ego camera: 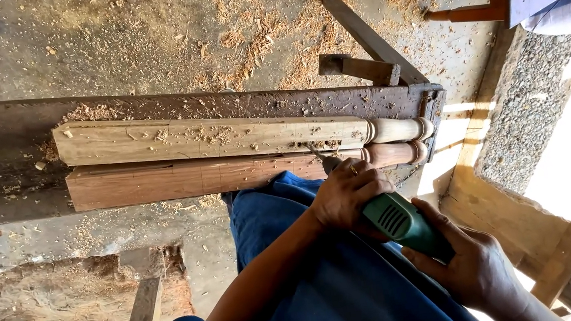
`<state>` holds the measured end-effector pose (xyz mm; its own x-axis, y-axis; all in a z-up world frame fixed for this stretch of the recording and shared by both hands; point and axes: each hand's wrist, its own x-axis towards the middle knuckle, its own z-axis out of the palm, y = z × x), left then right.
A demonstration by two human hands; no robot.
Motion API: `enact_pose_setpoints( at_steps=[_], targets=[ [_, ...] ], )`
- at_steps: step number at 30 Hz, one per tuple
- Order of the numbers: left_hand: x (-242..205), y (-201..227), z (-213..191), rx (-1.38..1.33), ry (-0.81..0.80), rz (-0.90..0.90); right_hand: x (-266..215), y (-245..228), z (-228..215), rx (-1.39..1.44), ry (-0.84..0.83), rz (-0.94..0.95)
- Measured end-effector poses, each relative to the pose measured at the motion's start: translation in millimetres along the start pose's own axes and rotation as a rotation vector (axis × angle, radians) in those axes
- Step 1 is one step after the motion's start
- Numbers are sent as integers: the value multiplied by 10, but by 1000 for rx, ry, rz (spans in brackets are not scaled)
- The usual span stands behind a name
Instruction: The person uses a handheld electric drill to make multiple holes in a wooden plank resting on a workbench. They repeatedly position the drill, create holes, and clear wood shavings with their hand while working on the same plank.
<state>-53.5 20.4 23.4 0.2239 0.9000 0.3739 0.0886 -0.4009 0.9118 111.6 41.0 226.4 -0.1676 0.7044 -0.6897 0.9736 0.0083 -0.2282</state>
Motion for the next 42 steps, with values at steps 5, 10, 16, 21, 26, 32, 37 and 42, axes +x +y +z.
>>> enact_pose_setpoints(
  at_steps=[5,10,16,21,26,32,37,42],
  targets=[
    [-3,-18,-3,-16,22,29,-13,8,25,-16,50,-72],
    [-69,-20,-20,-33,48,76,-50,-41,69,-26,68,-107],
    [-35,-14,-30,-56,81,69,-42,29,105,-12,44,-112],
    [-149,-69,66,31,111,58,28,-31,35,-33,15,-135],
    [-159,-57,3,31,175,26,160,-108,-31,-131,-41,-157],
    [74,-13,-138,-7,177,45,229,-39,-45,-143,-6,-183],
    [-133,-122,23,79,218,6,339,-139,-71,-182,-11,-216],
    [-156,-116,3,40,275,-10,434,-158,-81,-269,-124,-218]
  ],
)
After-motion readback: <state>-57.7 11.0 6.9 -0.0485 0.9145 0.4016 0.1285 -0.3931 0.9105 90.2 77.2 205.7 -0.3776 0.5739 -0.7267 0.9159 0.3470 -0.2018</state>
